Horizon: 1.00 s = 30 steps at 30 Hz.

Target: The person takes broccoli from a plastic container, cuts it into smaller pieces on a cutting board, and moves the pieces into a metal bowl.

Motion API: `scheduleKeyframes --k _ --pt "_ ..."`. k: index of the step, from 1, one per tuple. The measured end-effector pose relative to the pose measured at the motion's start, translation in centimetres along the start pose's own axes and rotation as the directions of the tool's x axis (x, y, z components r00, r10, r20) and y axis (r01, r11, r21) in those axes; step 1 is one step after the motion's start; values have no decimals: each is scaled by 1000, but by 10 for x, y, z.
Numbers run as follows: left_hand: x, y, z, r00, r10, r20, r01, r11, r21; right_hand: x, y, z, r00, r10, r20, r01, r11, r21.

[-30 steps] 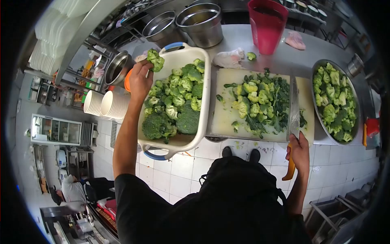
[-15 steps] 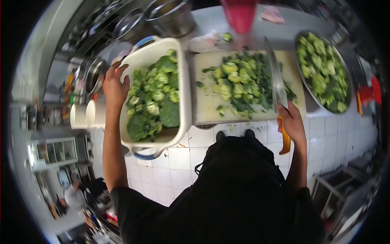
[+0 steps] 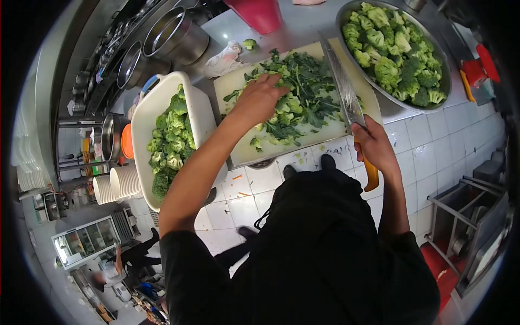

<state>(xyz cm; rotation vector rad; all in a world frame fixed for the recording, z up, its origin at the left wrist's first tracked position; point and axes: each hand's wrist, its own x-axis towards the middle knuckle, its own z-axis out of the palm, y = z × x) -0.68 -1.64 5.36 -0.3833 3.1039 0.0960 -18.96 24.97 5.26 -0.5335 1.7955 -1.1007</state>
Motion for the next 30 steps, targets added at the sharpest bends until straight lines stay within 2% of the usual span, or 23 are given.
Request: scheduleKeyframes --k 3,6,7,9,10,11,13,15,17,19,20,21,22,23,24,26,27,29,30 --pt "16 -13 7 994 -42 101 44 999 -10 3 5 -10 1000 -22 16 22 1000 0" --pt "8 -22 5 985 -145 -90 118 958 -261 8 13 -21 999 -32 11 32 999 0" --pt "4 -18 -7 964 -236 -122 181 918 -352 8 15 -24 999 -34 8 34 999 9" --pt "-16 -20 -37 879 -442 -179 302 807 -507 15 16 -27 998 -50 36 49 999 22" --pt "-31 -28 -44 813 -481 -328 253 799 -546 15 12 -29 999 -28 44 28 1000 11" --pt "-51 -39 -54 755 -533 -382 306 801 -514 15 7 -31 999 0 42 0 1000 -3" --pt "-94 -71 -61 548 -695 -465 304 684 -663 20 3 -34 997 -5 77 7 1000 -23" --pt "-140 -100 -73 391 -791 -471 551 611 -569 18 4 -40 996 -3 85 5 1000 -30" --pt "-171 -131 -73 426 -569 -704 708 694 -132 19 -1 -41 995 -21 93 23 999 -27" --pt "-148 -104 -82 310 -650 -693 725 634 -271 23 1 -46 993 -29 111 35 998 -53" --pt "-134 -101 -73 370 -646 -668 600 715 -358 24 0 -46 991 -38 125 44 998 -51" --pt "-109 -68 -77 430 -716 -549 536 692 -483 24 1 -46 989 -45 143 53 997 -51" --pt "-84 -43 -71 500 -746 -440 555 665 -499 25 4 -46 987 -59 149 66 997 -42" --pt "-66 -26 -61 659 -661 -359 498 741 -450 24 3 -48 987 -49 155 58 996 -60" --pt "-53 -18 -40 764 -554 -332 402 810 -428 23 3 -49 986 -41 162 54 996 -74" --pt "-28 18 -25 911 -380 -163 301 879 -370 20 5 -51 987 -23 157 36 996 -82" --pt "-20 32 -17 940 -333 -74 284 885 -369 18 6 -52 990 -13 144 24 997 -77" --pt "-12 46 6 977 -209 -30 206 976 -72 14 13 -55 992 3 123 5 998 -70" --pt "-10 48 12 981 -193 -2 193 980 -45 14 17 -57 993 4 119 4 997 -72"
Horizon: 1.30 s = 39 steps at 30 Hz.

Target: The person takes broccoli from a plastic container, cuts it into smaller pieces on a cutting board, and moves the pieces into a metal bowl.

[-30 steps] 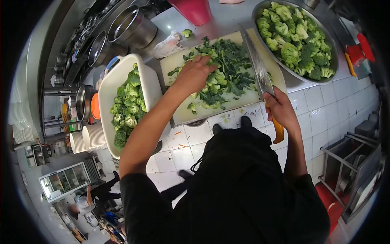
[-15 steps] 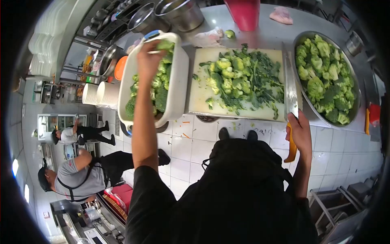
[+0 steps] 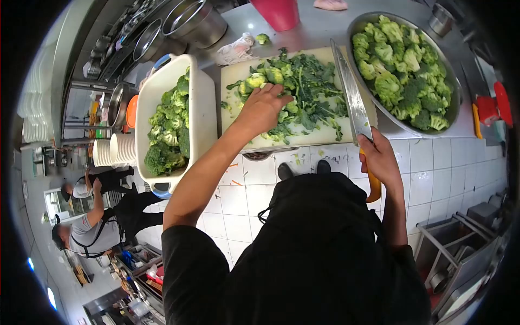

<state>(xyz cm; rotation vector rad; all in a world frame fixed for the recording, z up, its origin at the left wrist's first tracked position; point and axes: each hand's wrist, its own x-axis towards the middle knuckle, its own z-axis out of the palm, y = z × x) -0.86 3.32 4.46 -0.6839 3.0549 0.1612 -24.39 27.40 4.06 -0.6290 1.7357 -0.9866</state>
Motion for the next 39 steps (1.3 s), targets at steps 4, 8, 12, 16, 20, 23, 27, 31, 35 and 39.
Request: scheduleKeyframes --k 4,8,12,16,20,23,27,31,35,39 --pt "6 -11 11 999 26 -28 -27 999 -39 -7 5 -6 999 32 8 -32 999 6" --pt "-6 -17 -19 938 -198 -285 63 905 -422 -11 10 -4 999 -2 -41 4 999 48" --pt "-58 -65 -72 721 -494 -485 211 824 -525 -8 9 -3 1000 -9 -25 10 999 49" --pt "-122 -148 -92 504 -513 -695 511 826 -240 -6 13 -6 999 -35 10 35 998 45" --pt "-99 -104 -90 667 -448 -596 371 893 -257 -7 4 -2 1000 1 -4 -1 999 40" --pt "-61 -20 -46 910 -205 -360 169 977 -127 -5 -2 1 999 0 43 -1 1000 12" --pt "-13 24 3 994 20 -104 -22 1000 -18 -8 -3 6 998 -25 62 24 1000 14" --pt "27 12 23 981 2 195 -22 995 101 -13 5 7 1000 12 18 -13 1000 23" --pt "35 -2 34 996 22 92 -25 999 31 -22 14 2 1000 16 -5 -15 999 43" --pt "30 -3 16 996 -86 6 84 962 -261 -25 22 -2 999 -4 -40 6 998 60"
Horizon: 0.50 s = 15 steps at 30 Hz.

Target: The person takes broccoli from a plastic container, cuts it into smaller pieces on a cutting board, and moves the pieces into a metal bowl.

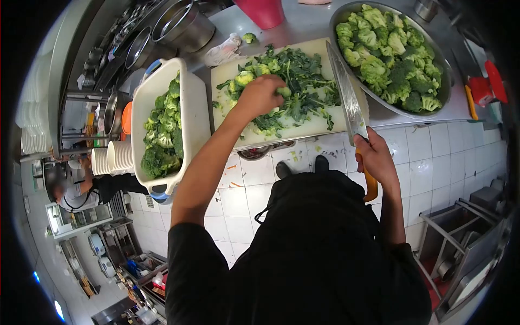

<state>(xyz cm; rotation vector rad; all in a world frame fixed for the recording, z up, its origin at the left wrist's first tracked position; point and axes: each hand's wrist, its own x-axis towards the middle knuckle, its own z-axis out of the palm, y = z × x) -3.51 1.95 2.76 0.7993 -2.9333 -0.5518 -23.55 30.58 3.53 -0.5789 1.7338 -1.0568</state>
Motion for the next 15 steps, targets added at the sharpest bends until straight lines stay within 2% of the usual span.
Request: scheduleKeyframes --k 1,2,3,4,6,7,10,14,15 --pt "-1 -1 -5 997 -61 -57 49 978 -202 -1 0 -2 1000 8 4 -8 1000 -2" --pt "-7 -1 -9 981 -174 -84 112 866 -486 -3 -1 -3 1000 16 9 -16 1000 -4" --pt "-15 1 -17 953 -293 -76 148 671 -727 -4 -3 -4 1000 21 19 -21 1000 -7" --pt "-23 2 -24 914 -404 -34 148 412 -899 -4 -6 -5 1000 26 14 -26 1000 -17" --pt "-44 -11 -28 924 -382 -25 -23 10 -1000 -5 -9 -3 999 27 19 -26 999 -47" --pt "-55 -15 -30 925 -379 -29 -111 -197 -974 -4 -11 -1 999 26 27 -24 998 -49" --pt "-82 -15 -36 900 -437 -13 -212 -410 -887 0 -13 5 998 12 64 -8 998 -65" --pt "-120 -46 -66 802 -579 -146 -373 -295 -880 6 -19 16 995 5 96 3 996 -88" --pt "-132 -52 -85 762 -618 -195 -396 -206 -895 6 -21 17 995 1 102 7 996 -85"
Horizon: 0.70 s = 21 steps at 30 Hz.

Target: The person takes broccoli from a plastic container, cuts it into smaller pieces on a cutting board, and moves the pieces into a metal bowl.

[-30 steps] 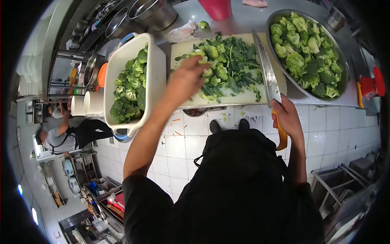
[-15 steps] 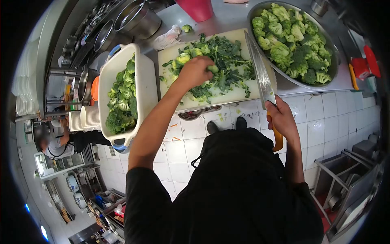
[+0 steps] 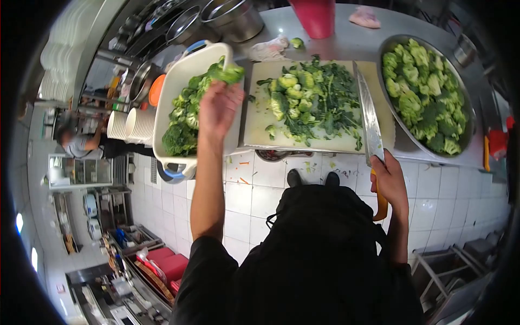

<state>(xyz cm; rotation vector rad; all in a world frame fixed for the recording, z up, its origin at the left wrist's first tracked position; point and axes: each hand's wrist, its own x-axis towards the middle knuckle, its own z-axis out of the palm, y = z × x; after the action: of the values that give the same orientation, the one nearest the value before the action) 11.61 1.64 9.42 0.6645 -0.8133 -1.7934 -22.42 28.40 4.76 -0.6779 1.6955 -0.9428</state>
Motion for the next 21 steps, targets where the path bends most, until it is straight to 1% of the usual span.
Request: scheduleKeyframes --k 1,2,3,4,5,7,8,10,11,12,13,14,17,18,21 --pt "5 20 -18 995 87 -50 -87 996 -1 1 -1 0 1000 -2 1 2 1000 4" --pt "14 40 -40 983 175 -62 -170 982 82 3 1 -1 1000 -15 4 15 1000 -7" --pt "22 58 -50 950 254 -180 -243 967 82 4 -1 -1 1000 -26 15 26 1000 -2" --pt "32 73 -53 912 296 -283 -252 950 183 4 -2 -2 999 -29 25 29 1000 3" --pt "37 84 -53 855 254 -452 -180 963 199 2 -2 -2 999 -27 33 27 1000 6" --pt "39 85 -37 724 321 -610 -54 909 414 1 1 -1 999 -18 34 18 1000 9" --pt "39 75 -27 793 368 -486 -62 842 535 3 2 -2 1000 -19 24 19 1000 15" --pt "23 35 -2 896 390 -214 -111 663 740 3 5 -2 1000 -16 21 15 1000 15" --pt "21 13 0 972 220 -83 -53 550 834 2 6 -2 1000 -12 24 12 1000 11" --pt "18 -10 4 999 24 22 -30 415 909 1 7 -2 1000 -2 18 2 1000 10" --pt "6 -34 20 992 33 124 -129 243 961 1 7 -1 1000 4 13 -4 1000 8" --pt "-2 -55 35 974 25 227 -228 62 972 0 6 0 1000 8 8 -9 1000 8" --pt "3 -102 11 927 128 352 -317 -231 920 -4 3 2 1000 28 -14 -27 1000 7" --pt "3 -105 14 944 126 306 -279 -196 940 -6 3 1 999 30 -14 -30 1000 8" --pt "8 -106 24 921 153 359 -305 -290 907 -11 8 -4 999 25 -26 -24 1000 17"
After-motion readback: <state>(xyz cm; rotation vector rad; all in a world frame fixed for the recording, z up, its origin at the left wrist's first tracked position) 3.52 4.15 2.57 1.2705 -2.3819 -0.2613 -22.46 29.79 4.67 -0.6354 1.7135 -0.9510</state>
